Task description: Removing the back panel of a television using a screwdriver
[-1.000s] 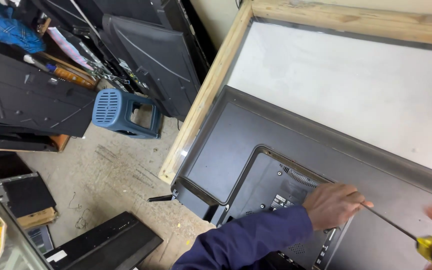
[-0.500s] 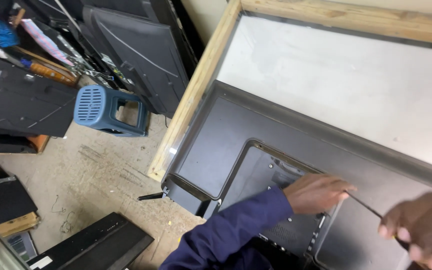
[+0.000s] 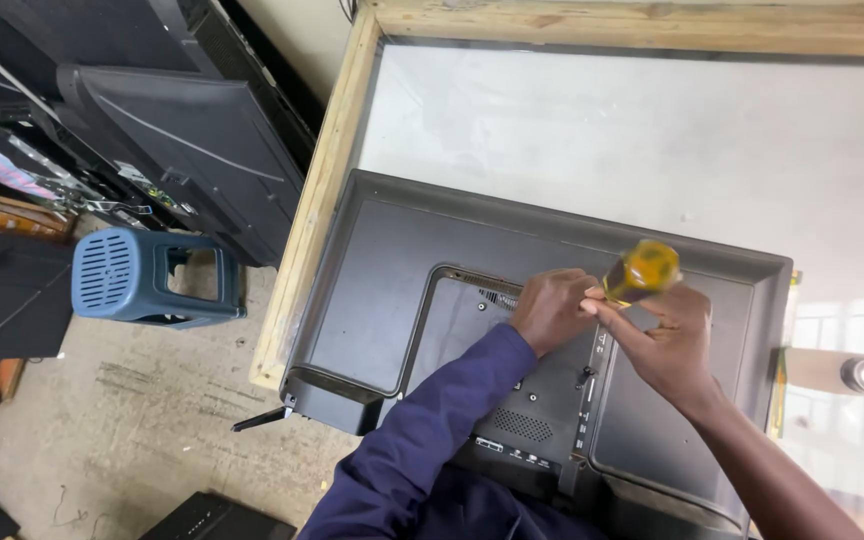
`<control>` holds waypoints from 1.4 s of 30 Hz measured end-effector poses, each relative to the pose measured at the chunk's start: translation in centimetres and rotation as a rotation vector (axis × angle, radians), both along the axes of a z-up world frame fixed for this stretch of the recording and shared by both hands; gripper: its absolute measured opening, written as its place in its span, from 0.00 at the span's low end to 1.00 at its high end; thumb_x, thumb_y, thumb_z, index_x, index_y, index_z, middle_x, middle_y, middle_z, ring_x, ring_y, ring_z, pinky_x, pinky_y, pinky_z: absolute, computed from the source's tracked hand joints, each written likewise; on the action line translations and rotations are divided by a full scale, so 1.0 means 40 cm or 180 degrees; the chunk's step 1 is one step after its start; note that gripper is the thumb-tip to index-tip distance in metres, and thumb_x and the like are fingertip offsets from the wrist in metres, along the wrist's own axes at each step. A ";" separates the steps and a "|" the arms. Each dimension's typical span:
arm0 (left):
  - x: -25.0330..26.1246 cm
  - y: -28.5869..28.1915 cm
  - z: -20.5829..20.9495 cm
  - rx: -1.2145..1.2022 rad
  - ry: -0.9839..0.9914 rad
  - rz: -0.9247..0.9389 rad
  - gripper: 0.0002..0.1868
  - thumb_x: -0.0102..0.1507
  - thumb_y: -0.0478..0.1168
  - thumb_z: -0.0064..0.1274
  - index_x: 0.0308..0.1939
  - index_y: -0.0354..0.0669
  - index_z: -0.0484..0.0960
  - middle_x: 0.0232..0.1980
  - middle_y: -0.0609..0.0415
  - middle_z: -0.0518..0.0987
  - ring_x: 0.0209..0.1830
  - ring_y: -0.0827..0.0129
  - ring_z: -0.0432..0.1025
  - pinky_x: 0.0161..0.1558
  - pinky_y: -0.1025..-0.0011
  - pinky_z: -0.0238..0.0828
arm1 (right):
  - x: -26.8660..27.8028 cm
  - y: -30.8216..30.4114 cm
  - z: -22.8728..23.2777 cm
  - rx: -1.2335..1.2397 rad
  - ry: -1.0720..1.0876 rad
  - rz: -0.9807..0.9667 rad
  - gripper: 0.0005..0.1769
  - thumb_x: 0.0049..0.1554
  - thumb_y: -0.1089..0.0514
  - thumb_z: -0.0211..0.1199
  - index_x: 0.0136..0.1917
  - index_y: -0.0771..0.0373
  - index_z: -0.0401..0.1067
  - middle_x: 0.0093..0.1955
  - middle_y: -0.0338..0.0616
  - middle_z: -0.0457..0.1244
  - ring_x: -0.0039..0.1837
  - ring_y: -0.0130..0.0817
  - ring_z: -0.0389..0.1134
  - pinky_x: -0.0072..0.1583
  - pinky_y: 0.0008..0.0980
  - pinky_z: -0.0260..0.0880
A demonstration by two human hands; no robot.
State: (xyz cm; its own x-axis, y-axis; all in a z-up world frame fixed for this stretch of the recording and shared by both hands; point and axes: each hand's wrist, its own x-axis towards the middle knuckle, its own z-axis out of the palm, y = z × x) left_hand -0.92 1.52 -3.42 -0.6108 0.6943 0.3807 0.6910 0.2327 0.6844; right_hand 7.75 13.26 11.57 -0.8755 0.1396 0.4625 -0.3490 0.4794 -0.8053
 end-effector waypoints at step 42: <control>-0.069 -0.442 0.040 0.1991 -0.3969 0.1683 0.10 0.61 0.41 0.37 0.23 0.48 0.65 0.21 0.66 0.49 0.17 0.81 0.49 0.16 0.84 0.47 | -0.230 -0.192 -0.031 -0.0215 0.0554 0.0750 0.03 0.60 0.74 0.53 0.49 0.76 0.66 0.40 0.56 0.69 0.47 0.51 0.73 0.48 0.43 0.74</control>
State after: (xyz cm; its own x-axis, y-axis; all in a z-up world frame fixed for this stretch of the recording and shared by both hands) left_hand -3.67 -16.16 -1.82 -0.8816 0.2197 -0.4177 -0.4674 -0.2837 0.8373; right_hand -1.46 5.58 10.35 -0.7958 -0.0224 0.6052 -0.5799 0.3161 -0.7508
